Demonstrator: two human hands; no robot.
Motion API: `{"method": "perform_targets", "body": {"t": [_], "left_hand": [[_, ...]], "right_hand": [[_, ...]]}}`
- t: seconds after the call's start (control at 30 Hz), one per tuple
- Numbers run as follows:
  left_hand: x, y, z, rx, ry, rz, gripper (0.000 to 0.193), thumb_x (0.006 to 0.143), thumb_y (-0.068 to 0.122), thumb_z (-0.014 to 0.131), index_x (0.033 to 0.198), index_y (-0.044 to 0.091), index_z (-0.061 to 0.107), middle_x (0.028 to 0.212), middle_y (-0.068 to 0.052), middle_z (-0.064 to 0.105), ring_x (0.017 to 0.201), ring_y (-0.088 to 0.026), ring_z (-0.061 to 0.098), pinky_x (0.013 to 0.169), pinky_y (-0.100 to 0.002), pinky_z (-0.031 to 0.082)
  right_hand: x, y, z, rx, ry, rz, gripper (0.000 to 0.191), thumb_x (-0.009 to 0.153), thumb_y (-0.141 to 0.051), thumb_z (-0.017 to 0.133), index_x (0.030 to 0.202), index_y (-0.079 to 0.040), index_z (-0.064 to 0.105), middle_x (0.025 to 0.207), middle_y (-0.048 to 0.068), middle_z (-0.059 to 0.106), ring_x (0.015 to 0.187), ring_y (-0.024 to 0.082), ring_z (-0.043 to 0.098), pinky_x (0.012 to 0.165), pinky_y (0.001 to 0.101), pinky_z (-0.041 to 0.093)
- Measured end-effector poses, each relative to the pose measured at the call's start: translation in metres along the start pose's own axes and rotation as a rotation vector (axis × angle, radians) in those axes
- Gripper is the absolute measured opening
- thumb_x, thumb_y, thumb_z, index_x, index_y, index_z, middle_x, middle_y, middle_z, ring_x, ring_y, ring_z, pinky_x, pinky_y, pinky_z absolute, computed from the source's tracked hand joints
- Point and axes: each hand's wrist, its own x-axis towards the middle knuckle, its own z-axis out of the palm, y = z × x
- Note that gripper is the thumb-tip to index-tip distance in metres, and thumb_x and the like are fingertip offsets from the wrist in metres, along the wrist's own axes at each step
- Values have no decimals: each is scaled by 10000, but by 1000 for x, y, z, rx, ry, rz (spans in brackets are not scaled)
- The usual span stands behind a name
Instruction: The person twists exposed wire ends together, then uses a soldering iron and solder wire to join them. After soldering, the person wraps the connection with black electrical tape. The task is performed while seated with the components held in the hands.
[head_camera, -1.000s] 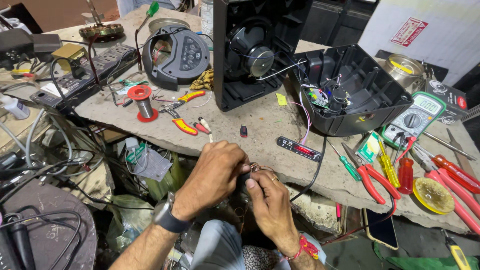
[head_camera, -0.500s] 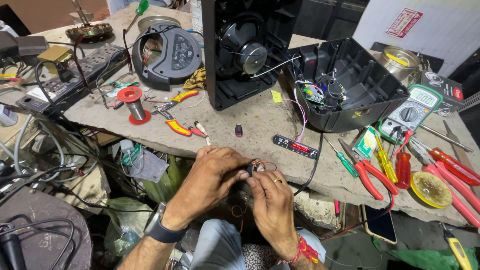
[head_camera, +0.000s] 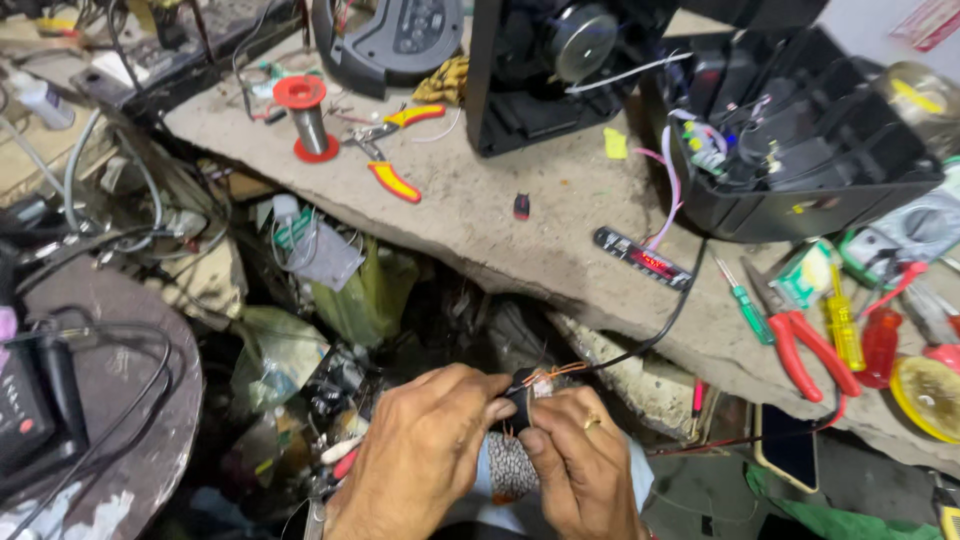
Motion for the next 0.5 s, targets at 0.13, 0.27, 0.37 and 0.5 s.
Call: {"method": "perform_targets", "body": {"t": [0.13, 0.27, 0.37, 0.5], "left_hand": [[-57, -36, 32, -63, -109, -309, 92, 890, 75, 695, 954, 12, 717, 870, -149, 725, 784, -376, 692, 660, -440, 530], [-109, -64, 74, -33, -159, -464, 45, 901, 28, 621, 907, 3, 658, 833, -176, 681, 754, -398, 662, 652, -475, 494], [-128, -75, 96, -53, -41, -498, 55, 924, 29, 593, 928, 1, 639, 841, -180, 677, 736, -403, 649, 650, -466, 498], [-134, -78, 105, -148, -13, -713, 88, 948, 83, 601, 924, 6, 637, 813, -159, 687, 683, -351, 688, 629, -422, 515]], "right_hand": [[-49, 20, 31, 75, -233, 129, 122, 879, -36, 694, 984, 22, 678, 947, 142, 715, 872, 317, 657, 784, 389, 535], [-92, 37, 53, 19, -413, 243, 98, 916, -78, 653, 977, -9, 688, 930, 120, 705, 878, 325, 648, 782, 403, 515], [-107, 50, 66, 10, -458, 300, 107, 946, -102, 627, 975, -10, 672, 909, 120, 686, 880, 336, 635, 768, 406, 507], [-110, 56, 77, 18, -490, 411, 100, 955, -98, 600, 938, -21, 661, 887, 132, 684, 854, 348, 632, 754, 424, 498]]}}
